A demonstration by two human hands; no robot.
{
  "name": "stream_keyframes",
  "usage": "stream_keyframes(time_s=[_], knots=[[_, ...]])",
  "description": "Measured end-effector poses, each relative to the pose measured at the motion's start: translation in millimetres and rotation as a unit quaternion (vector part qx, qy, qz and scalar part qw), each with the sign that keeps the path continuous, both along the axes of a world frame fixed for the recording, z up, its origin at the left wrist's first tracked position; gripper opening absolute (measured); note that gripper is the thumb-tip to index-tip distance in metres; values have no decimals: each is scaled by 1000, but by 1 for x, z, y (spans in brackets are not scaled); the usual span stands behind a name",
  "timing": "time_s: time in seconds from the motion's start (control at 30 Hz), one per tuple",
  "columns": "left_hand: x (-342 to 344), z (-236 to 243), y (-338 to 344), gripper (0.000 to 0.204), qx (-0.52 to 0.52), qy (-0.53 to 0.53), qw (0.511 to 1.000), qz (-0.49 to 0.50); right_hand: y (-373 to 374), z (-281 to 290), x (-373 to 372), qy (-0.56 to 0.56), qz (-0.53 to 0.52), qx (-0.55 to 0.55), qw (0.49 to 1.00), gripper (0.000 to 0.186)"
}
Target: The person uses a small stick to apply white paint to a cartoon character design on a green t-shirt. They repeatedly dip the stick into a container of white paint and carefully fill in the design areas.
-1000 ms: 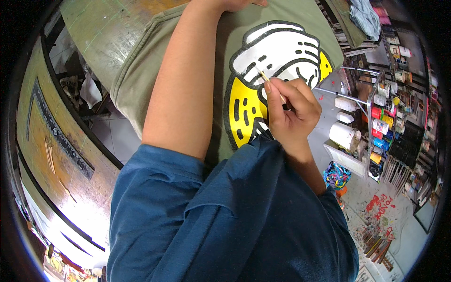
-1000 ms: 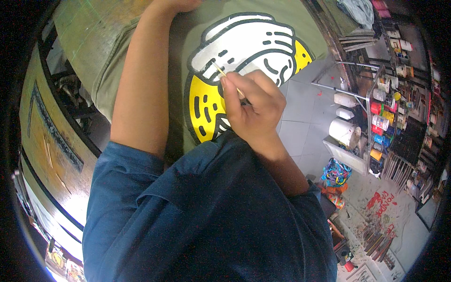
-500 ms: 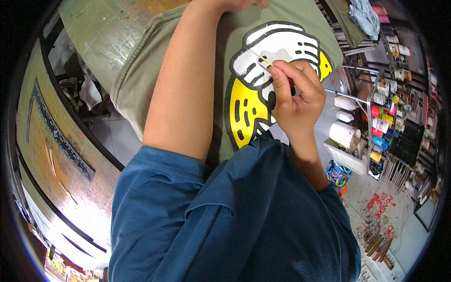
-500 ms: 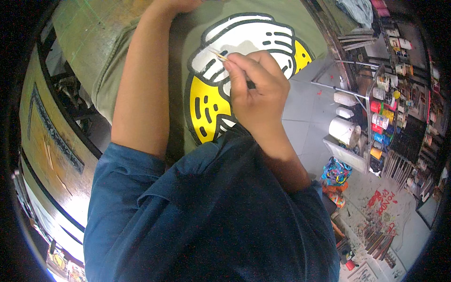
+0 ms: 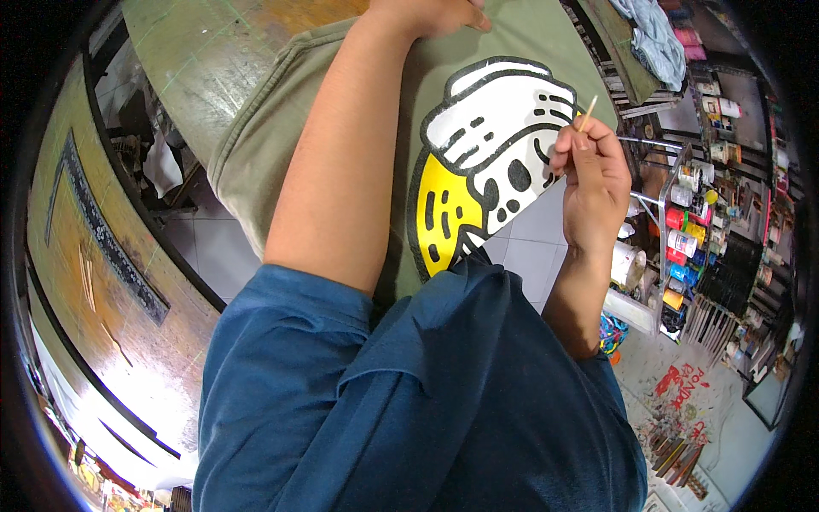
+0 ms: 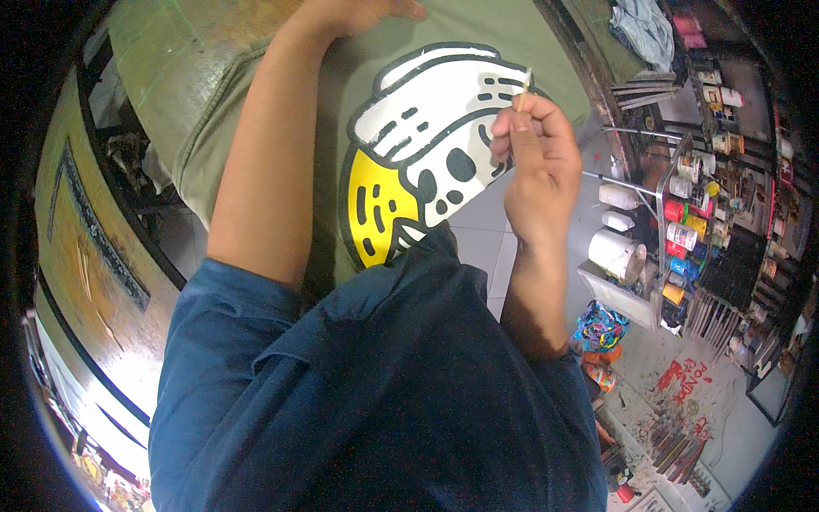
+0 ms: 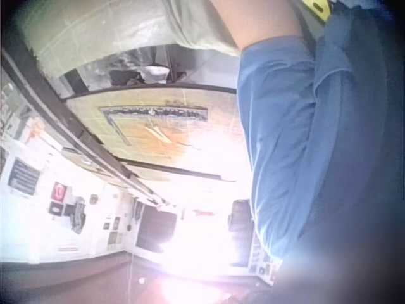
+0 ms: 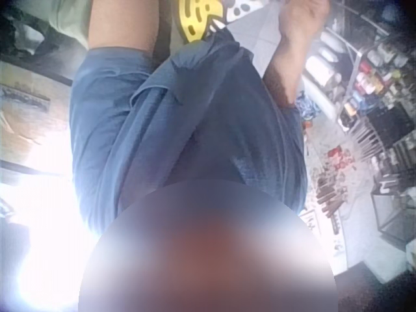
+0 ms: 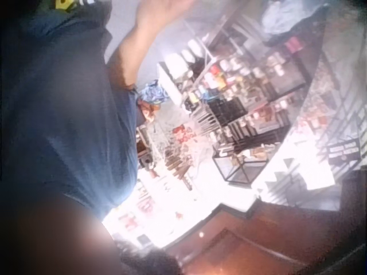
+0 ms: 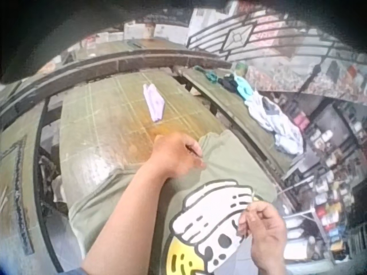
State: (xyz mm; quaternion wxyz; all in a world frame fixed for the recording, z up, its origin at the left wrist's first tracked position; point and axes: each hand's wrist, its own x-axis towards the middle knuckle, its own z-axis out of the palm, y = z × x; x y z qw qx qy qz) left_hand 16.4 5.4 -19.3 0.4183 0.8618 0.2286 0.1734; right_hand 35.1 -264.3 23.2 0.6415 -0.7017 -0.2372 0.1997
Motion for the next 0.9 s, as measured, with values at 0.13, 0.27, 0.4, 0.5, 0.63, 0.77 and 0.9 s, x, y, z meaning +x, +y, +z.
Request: stream_keyframes(time_s=[0.13, 0.27, 0.4, 0.5, 0.63, 0.77, 0.9], knots=[[0, 3, -1, 31, -2, -1, 1000, 2, 11, -2, 13, -197, 56, -54, 977, 16], [1, -2, 0, 31, -12, -16, 1000, -10, 30, 5, -8, -300, 77, -112, 944, 12], [1, 2, 0, 31, 0, -7, 1000, -8, 33, 5, -34, -369, 91, -157, 912, 16], [-5, 8, -2, 30, 6, 9, 1000, 4, 28, 4, -48, -406, 106, -168, 892, 17], [-2, 8, -3, 30, -21, 16, 1000, 6, 22, -8, -62, -375, 80, -152, 911, 18], [-3, 5, -3, 30, -13, 4, 1000, 9, 22, -6, -62, -405, 75, -170, 895, 16], [-2, 1, -1, 30, -4, -10, 1000, -4, 24, -3, -63, -394, 71, -210, 892, 15]])
